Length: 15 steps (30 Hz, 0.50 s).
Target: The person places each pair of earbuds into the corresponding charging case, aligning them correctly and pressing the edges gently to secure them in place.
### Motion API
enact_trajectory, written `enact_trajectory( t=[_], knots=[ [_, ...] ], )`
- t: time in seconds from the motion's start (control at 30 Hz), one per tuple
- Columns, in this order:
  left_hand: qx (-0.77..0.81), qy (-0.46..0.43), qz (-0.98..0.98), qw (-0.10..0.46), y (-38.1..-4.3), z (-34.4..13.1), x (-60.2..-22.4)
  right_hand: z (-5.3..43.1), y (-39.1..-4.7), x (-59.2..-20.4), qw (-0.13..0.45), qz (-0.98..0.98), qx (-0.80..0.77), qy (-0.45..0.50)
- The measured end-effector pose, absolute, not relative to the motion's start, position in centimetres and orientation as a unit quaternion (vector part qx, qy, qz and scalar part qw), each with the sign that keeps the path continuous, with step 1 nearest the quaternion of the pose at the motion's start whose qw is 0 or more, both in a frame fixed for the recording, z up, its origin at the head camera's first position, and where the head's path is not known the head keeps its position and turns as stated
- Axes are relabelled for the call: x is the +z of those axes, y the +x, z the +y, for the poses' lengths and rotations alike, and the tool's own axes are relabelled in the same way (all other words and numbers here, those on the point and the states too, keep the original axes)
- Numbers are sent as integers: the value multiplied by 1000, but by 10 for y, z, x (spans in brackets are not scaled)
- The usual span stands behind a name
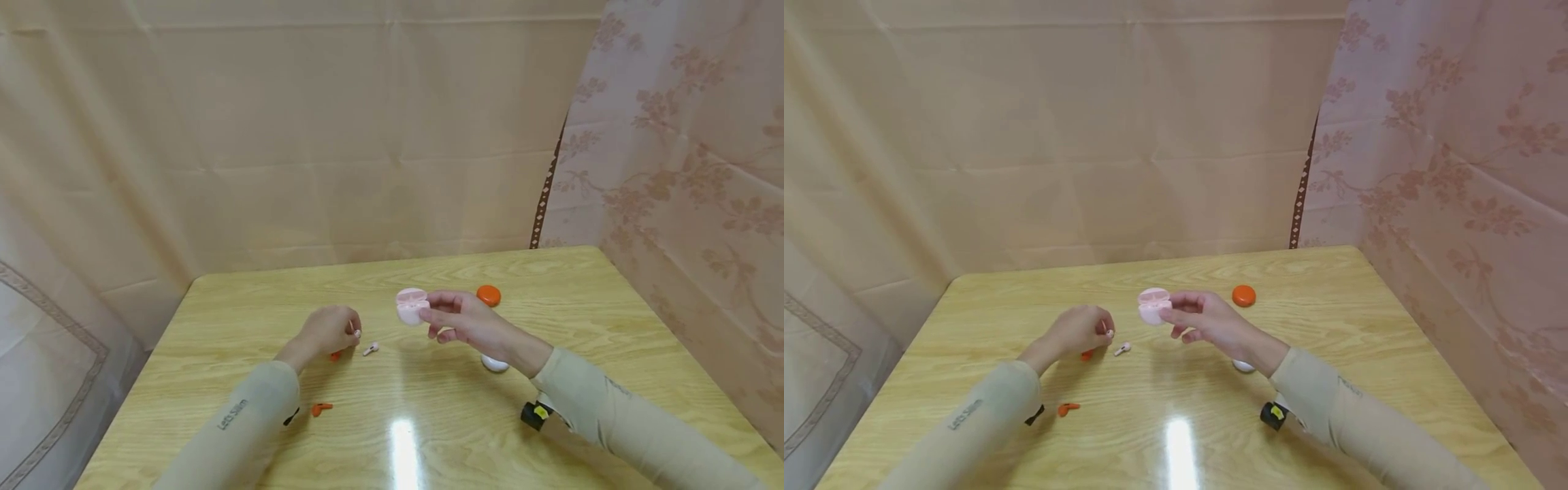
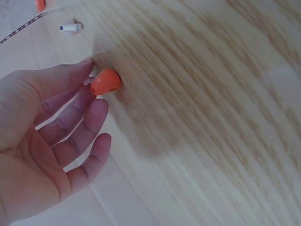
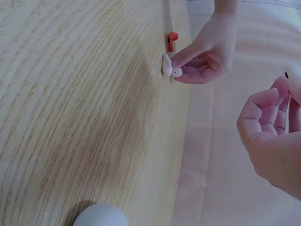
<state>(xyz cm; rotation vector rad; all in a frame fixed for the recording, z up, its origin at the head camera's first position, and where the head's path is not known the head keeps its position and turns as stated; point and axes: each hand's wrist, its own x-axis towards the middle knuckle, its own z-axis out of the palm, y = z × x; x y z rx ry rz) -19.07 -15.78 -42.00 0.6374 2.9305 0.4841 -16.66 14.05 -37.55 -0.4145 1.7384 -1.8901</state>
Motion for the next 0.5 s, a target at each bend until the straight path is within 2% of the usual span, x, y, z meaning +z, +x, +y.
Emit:
enact_trajectory(
  t=[0.5],
  knots=[
    [198, 212, 956, 44, -187, -151, -410, 140, -166, -375, 270, 641, -702, -154]
  ],
)
